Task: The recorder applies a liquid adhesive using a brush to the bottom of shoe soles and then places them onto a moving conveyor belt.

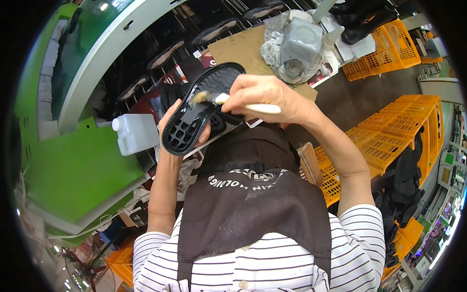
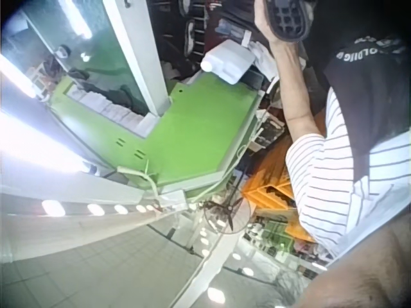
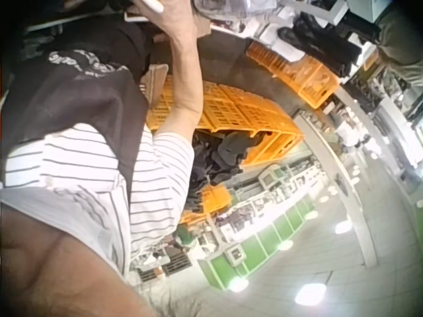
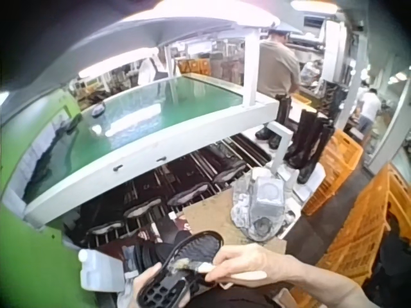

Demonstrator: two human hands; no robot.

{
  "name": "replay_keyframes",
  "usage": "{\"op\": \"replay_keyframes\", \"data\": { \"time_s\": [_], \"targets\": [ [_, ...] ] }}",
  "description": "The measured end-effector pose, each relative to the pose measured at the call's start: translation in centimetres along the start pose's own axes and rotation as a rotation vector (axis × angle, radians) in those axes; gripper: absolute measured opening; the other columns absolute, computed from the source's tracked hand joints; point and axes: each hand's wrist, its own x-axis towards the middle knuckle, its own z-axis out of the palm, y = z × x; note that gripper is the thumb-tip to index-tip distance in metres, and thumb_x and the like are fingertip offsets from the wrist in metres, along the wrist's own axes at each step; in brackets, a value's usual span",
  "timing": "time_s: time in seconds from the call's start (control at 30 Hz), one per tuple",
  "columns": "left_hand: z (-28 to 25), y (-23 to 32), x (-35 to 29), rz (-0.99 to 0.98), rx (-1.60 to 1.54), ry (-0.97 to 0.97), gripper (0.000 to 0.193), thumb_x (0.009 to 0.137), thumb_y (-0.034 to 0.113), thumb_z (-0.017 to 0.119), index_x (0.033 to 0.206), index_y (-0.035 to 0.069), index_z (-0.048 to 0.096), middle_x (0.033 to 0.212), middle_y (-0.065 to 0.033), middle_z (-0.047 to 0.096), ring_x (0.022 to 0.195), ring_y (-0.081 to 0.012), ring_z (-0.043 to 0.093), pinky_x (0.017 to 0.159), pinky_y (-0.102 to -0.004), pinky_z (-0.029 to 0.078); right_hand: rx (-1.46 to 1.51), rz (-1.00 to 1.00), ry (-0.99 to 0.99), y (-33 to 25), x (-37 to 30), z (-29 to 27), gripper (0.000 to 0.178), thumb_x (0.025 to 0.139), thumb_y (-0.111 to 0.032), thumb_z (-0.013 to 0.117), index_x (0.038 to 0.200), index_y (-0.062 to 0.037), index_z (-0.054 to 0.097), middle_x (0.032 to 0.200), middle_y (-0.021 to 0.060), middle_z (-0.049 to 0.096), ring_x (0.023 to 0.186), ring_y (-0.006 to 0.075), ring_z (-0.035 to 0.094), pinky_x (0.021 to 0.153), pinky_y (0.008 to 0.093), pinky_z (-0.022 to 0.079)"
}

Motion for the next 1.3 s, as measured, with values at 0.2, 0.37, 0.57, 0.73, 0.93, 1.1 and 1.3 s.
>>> {"op": "replay_keyframes", "data": {
  "time_s": [0.2, 0.37, 0.57, 0.73, 0.93, 1.1, 1.3],
  "targets": [
    [0.0, -0.7, -0.9, 0.037, 0.024, 0.016, 0.056, 0.096, 0.041, 0.028, 0.104, -0.008, 0.056, 0.072, -0.0218, 0.060, 0.055, -0.0303, 0.056, 0.051, -0.0349, 0.045, -0.162, 0.133, 0.185, 1.3, -0.3, -0.6, 0.016, 0.079, 0.000, 0.066, 0.094, -0.0045, 0.068, 0.081, 0.0082, 0.062, 0.072, 0.0203, 0.062, 0.063, 0.0287, 0.049],
    [0.3, -1.5, -0.7, 0.166, 0.198, 0.060, 0.056, 0.096, 0.041, 0.028, 0.104, -0.007, 0.056, 0.072, -0.0200, 0.060, 0.058, -0.0254, 0.056, 0.054, -0.0319, 0.045, -0.183, 0.237, 0.316, 0.2, -0.1, 1.7, 0.014, 0.079, -0.004, 0.066, 0.093, -0.0038, 0.067, 0.078, 0.0098, 0.061, 0.068, 0.0217, 0.061, 0.062, 0.0293, 0.048],
    [0.0, -1.3, -0.6, 0.206, 0.072, 0.177, 0.056, 0.097, 0.041, 0.026, 0.107, -0.004, 0.058, 0.084, -0.0167, 0.066, 0.072, -0.0230, 0.063, 0.069, -0.0314, 0.050, 0.309, 0.215, 0.036, -4.9, 0.9, 3.6, 0.012, 0.080, -0.004, 0.066, 0.091, 0.0007, 0.068, 0.078, 0.0092, 0.064, 0.070, 0.0162, 0.061, 0.063, 0.0279, 0.047],
    [-0.1, -2.2, -1.6, 0.193, 0.222, 0.084, 0.060, 0.096, 0.044, 0.025, 0.102, -0.006, 0.055, 0.076, -0.0191, 0.062, 0.066, -0.0254, 0.060, 0.065, -0.0340, 0.049, 0.515, 0.637, 0.308, -0.8, 1.7, 1.0, 0.017, 0.085, -0.012, 0.063, 0.094, 0.0029, 0.067, 0.073, 0.0059, 0.066, 0.063, 0.0083, 0.060, 0.057, 0.0214, 0.047],
    [-0.2, -2.2, -1.8, 0.237, 0.206, 0.096, 0.054, 0.098, 0.041, 0.026, 0.108, -0.004, 0.054, 0.080, -0.0184, 0.062, 0.068, -0.0251, 0.060, 0.064, -0.0344, 0.048, -0.179, 0.024, 0.297, -1.0, 2.3, 3.4, 0.016, 0.077, 0.003, 0.065, 0.092, -0.0017, 0.065, 0.074, 0.0102, 0.059, 0.065, 0.0221, 0.058, 0.059, 0.0307, 0.047],
    [-2.2, -2.0, -2.1, 0.278, 0.066, 0.029, 0.054, 0.100, 0.037, 0.023, 0.115, -0.004, 0.054, 0.100, -0.0189, 0.065, 0.088, -0.0261, 0.064, 0.084, -0.0372, 0.051, 0.118, 0.041, 0.026, -6.7, 2.7, 4.0, 0.020, 0.073, 0.004, 0.068, 0.092, -0.0021, 0.067, 0.077, 0.0105, 0.063, 0.066, 0.0221, 0.062, 0.059, 0.0307, 0.049],
    [1.9, -0.1, -4.9, 0.430, 0.096, 0.171, 0.063, 0.096, 0.047, 0.022, 0.109, -0.007, 0.053, 0.088, -0.0223, 0.061, 0.069, -0.0265, 0.060, 0.064, -0.0343, 0.050, 0.448, 0.238, 0.434, -5.6, -0.1, 0.9, 0.013, 0.080, 0.001, 0.061, 0.093, 0.0040, 0.065, 0.080, 0.0109, 0.062, 0.069, 0.0150, 0.060, 0.060, 0.0250, 0.048]
  ]
}}
